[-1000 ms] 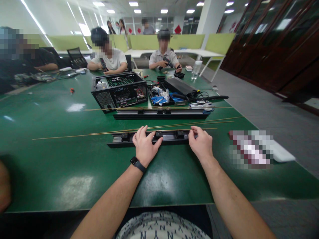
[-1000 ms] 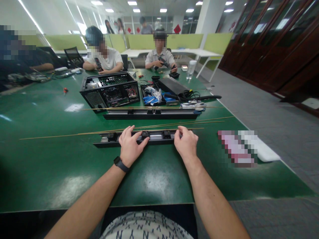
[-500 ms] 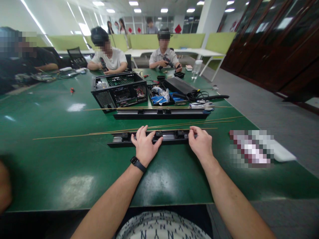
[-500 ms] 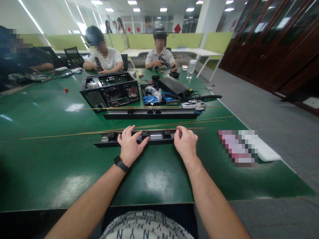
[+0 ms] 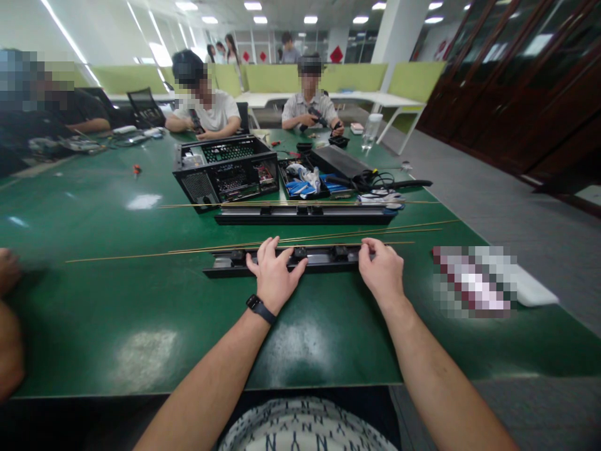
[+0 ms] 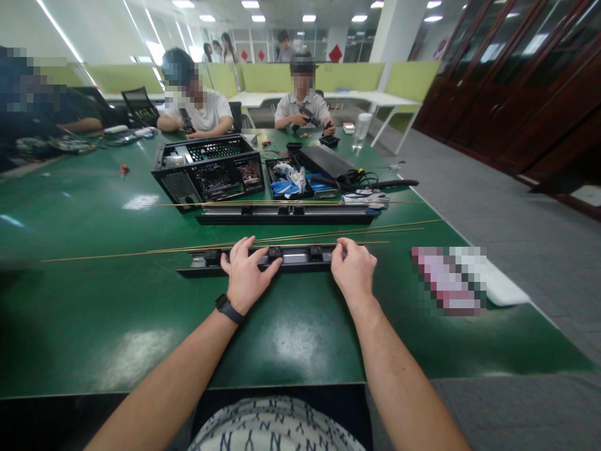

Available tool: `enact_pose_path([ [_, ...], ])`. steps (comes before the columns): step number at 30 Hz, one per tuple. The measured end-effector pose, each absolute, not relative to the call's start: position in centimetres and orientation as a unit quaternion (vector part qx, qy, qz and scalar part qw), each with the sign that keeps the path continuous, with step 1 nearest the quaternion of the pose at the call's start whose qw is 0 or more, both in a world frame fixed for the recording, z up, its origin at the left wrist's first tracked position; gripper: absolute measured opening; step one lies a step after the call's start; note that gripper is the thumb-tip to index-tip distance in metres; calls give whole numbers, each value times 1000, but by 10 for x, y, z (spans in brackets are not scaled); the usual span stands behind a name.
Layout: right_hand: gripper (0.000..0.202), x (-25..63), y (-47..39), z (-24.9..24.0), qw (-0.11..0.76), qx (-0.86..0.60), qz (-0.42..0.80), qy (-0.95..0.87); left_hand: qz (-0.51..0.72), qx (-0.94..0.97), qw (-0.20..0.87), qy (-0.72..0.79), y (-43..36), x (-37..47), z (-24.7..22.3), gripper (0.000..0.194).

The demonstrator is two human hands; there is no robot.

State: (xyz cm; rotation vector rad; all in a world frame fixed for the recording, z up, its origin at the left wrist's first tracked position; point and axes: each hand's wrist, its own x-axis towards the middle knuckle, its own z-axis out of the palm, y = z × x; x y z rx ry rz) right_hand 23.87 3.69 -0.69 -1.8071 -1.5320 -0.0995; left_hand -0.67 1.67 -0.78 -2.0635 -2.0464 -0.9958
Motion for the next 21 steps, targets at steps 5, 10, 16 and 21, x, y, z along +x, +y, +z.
enact_pose_path([
  [5,32,239,37,-9,376,-708,-43,-596,-327,-671,34,-664,17,-7,-8,30],
  [10,32,238,37,-11,381,-700,-49,-602,-329,-670,33,-664,17,-7,-9,30],
  [16,31,235,36,-11,385,-684,-43,-618,-329,-672,34,-663,17,-7,-10,30],
  [21,30,235,36,-10,385,-684,-40,-618,-331,-673,36,-661,17,-8,-10,30],
])
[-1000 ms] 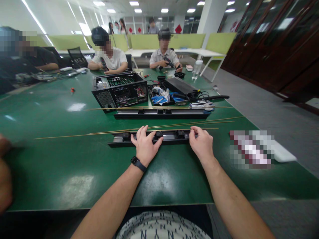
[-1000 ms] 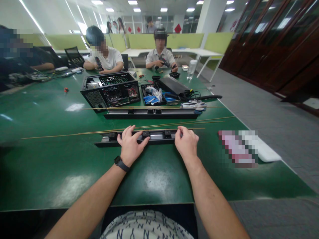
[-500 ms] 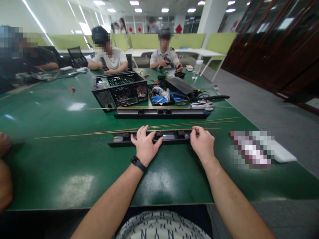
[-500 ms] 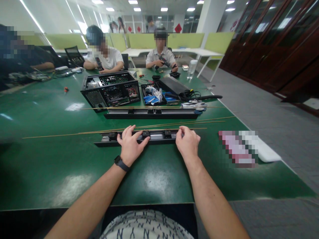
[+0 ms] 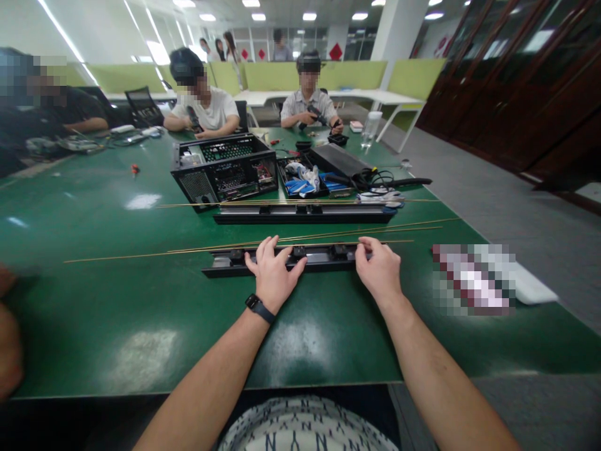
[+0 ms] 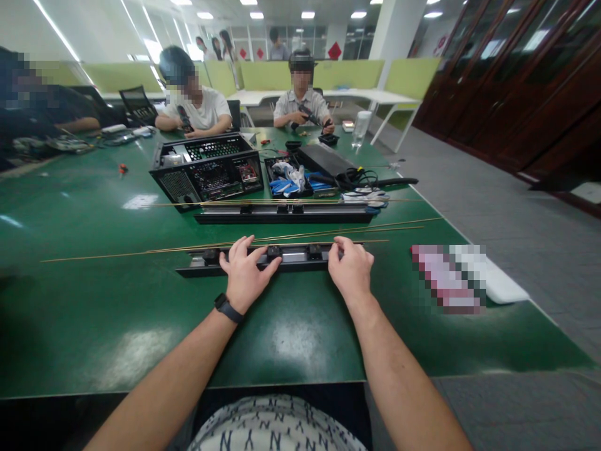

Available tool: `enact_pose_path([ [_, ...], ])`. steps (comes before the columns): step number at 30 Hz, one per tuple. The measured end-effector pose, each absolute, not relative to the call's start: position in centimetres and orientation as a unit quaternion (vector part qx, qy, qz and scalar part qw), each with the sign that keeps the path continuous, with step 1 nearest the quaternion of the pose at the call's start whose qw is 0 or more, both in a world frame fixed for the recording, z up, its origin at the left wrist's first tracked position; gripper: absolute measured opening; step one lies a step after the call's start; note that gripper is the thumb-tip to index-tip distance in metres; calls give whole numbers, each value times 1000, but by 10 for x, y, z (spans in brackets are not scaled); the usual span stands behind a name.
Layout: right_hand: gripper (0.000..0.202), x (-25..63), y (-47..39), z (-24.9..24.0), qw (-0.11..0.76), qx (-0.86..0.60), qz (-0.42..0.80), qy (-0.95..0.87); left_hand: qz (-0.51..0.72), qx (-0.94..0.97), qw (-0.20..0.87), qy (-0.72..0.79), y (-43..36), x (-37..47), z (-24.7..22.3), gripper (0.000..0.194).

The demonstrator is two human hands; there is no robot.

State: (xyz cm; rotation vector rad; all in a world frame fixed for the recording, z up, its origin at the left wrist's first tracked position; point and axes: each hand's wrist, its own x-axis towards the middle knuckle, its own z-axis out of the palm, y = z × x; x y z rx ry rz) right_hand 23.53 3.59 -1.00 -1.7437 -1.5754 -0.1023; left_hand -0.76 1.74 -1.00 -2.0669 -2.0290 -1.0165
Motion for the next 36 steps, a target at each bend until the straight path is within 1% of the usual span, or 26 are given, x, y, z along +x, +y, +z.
enact_pose_path([
  [11,35,235,37,-8,369,-698,-48,-612,-322,-672,36,-666,17,-7,-9,30],
  [30,29,236,36,-9,381,-703,-36,-600,-309,-674,40,-670,16,-6,-8,33],
  [36,31,236,36,-8,381,-702,-33,-600,-303,-674,41,-673,16,-5,-7,34],
])
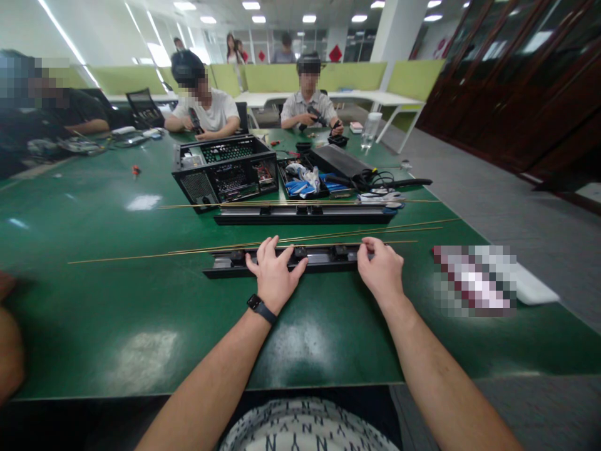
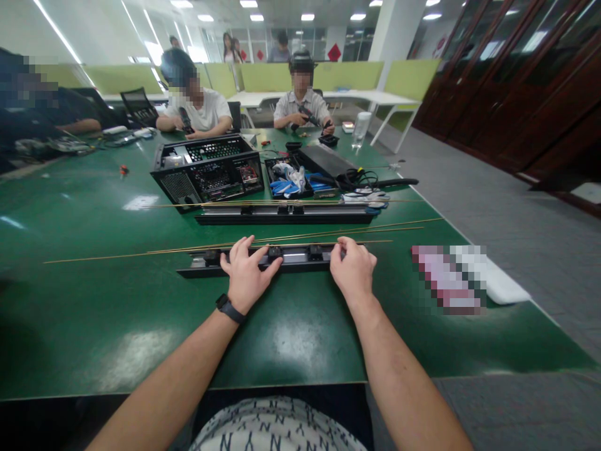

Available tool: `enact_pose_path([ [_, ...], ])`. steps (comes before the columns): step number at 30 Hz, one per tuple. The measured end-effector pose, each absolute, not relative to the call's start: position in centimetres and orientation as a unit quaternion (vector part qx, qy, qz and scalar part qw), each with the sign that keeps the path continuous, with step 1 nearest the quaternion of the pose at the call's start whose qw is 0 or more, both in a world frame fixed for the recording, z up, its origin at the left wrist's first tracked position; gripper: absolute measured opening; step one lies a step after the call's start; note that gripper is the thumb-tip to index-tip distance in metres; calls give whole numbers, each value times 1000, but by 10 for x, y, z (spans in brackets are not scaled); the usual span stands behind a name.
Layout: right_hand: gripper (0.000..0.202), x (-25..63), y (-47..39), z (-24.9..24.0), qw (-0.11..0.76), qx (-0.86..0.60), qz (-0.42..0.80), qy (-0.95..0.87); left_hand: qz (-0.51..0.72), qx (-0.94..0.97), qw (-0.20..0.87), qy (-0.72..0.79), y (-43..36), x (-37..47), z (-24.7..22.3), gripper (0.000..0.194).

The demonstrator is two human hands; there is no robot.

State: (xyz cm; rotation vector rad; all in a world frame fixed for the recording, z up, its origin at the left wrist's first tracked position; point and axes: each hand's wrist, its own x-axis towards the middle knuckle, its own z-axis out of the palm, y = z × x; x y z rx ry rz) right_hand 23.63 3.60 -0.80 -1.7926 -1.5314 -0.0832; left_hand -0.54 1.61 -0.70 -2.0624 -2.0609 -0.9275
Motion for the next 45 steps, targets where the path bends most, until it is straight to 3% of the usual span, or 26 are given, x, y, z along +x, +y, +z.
enact_pose_path([
  [45,33,241,37,-9,369,-709,-40,-600,-316,-672,40,-668,16,-7,-8,31],
])
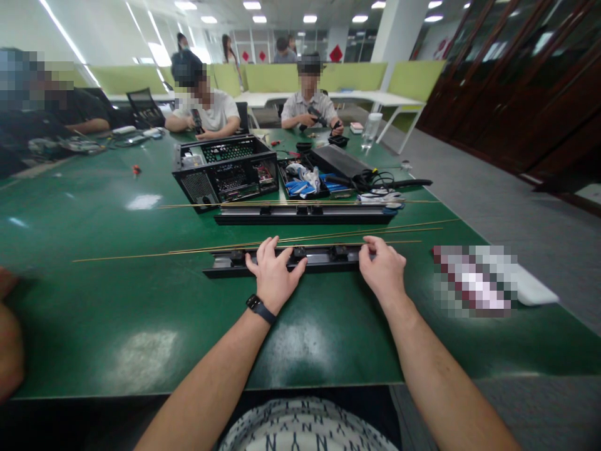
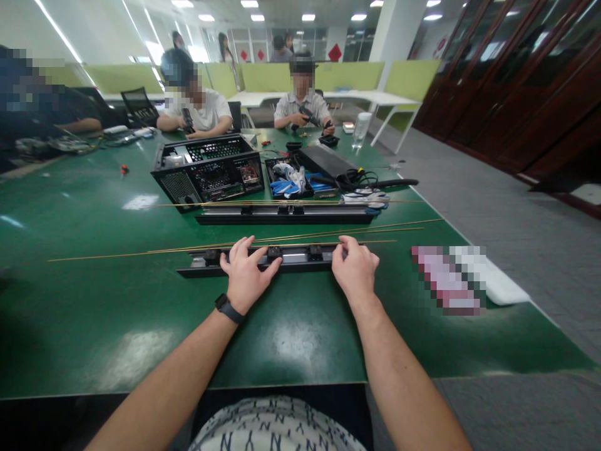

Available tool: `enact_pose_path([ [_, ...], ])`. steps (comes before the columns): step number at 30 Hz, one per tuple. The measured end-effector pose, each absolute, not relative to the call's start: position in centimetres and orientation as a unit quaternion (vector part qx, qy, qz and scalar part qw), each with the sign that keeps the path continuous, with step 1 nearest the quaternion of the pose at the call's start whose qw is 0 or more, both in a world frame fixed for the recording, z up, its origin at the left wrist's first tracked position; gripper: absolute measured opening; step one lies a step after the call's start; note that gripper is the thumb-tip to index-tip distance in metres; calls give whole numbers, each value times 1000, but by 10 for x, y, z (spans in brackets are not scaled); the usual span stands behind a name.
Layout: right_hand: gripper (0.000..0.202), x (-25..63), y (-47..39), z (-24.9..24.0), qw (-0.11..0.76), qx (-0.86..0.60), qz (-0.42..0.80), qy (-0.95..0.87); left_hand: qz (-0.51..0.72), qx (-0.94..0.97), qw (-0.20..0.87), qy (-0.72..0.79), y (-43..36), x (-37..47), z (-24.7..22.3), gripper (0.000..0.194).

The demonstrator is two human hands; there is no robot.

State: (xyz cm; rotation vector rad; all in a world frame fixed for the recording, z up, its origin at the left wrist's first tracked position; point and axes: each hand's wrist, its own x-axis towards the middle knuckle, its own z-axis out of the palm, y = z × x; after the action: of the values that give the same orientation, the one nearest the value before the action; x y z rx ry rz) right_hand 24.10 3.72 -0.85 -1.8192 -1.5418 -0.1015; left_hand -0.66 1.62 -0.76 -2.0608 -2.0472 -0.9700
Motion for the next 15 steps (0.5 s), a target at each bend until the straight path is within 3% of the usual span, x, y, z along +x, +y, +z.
enact_pose_path([
  [15,32,242,39,-9,369,-709,-50,-599,-330,-668,43,-666,17,-7,-9,30],
])
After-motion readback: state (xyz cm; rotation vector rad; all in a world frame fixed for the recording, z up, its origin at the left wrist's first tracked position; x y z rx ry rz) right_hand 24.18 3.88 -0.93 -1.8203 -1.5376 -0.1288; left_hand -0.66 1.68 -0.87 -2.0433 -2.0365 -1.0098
